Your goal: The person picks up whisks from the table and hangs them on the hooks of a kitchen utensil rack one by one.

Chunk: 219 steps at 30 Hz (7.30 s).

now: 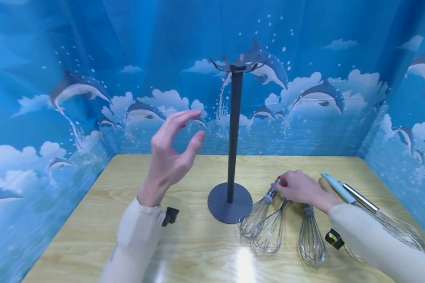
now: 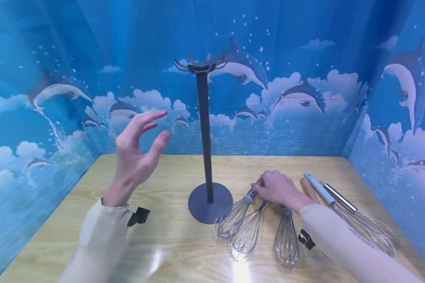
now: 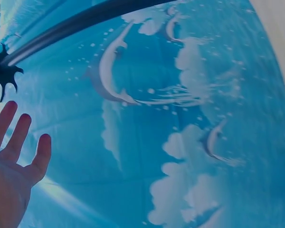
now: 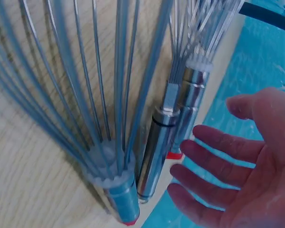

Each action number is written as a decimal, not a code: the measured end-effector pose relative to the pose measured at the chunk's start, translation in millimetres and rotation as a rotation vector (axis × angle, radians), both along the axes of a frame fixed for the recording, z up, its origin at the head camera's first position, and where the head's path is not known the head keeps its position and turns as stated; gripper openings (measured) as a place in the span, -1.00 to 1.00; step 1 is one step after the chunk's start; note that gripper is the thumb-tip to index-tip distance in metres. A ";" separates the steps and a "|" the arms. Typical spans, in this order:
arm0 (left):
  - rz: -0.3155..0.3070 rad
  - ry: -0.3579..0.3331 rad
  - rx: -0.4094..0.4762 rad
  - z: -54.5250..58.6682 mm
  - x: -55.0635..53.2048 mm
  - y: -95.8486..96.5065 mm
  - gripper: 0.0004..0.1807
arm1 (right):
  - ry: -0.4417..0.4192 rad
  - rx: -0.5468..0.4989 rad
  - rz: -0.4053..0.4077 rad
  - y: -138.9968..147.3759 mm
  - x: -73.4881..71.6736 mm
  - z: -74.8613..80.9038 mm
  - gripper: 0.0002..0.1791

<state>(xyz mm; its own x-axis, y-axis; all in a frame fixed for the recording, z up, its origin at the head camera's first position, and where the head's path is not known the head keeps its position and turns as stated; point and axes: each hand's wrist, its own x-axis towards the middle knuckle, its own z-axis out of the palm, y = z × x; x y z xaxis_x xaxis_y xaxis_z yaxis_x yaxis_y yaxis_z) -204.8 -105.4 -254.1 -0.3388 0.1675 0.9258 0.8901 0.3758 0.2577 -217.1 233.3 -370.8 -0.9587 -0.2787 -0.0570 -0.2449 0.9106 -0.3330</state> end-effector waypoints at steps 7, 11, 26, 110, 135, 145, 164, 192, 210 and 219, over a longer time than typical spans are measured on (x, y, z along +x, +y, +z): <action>-0.038 0.096 0.026 32.2 -8.6 18.1 -0.52 | 0.018 0.016 0.006 -14.4 -8.6 -6.8 -0.34; -0.065 0.114 0.044 43.4 -11.5 29.4 -0.49 | -0.007 0.037 -0.040 -23.3 -14.0 -7.9 -0.32; -0.115 0.072 0.036 55.3 -22.8 51.7 -0.48 | -0.324 -0.186 -0.276 -38.9 -28.4 -1.5 -0.26; -0.147 0.343 0.436 59.6 -59.1 101.0 -0.81 | 0.760 -0.527 0.057 -52.2 27.3 198.5 -0.33; -0.070 0.432 0.380 60.5 -56.3 99.8 -0.83 | 0.642 -0.465 0.118 -69.4 14.1 190.9 -0.34; -0.054 0.441 0.395 61.4 -54.6 101.9 -0.86 | 0.550 -0.648 0.117 -80.1 6.8 184.9 -0.44; 0.026 0.469 0.306 56.1 -50.4 96.3 -0.80 | 0.483 -0.676 0.090 -78.5 2.6 177.2 -0.47; -0.138 0.154 0.434 55.4 -52.0 86.3 -0.76 | 0.364 -0.380 -0.049 -9.2 13.1 100.2 -0.48; -0.136 0.189 0.450 58.2 -55.4 91.5 -0.77 | 0.269 -0.241 -0.051 20.0 16.4 25.1 -0.47; -0.123 0.224 0.449 58.7 -55.8 91.7 -0.78 | 0.165 -0.103 -0.137 35.5 18.6 2.2 -0.46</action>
<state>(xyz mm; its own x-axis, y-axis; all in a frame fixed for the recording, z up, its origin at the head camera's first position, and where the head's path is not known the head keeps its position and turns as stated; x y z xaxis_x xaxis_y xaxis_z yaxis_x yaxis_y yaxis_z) -260.6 -13.7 -195.4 -0.1269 -0.2368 0.9632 0.9727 0.1607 0.1676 -198.6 268.8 -368.6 -0.9819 -0.1421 0.1254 -0.1806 0.9022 -0.3917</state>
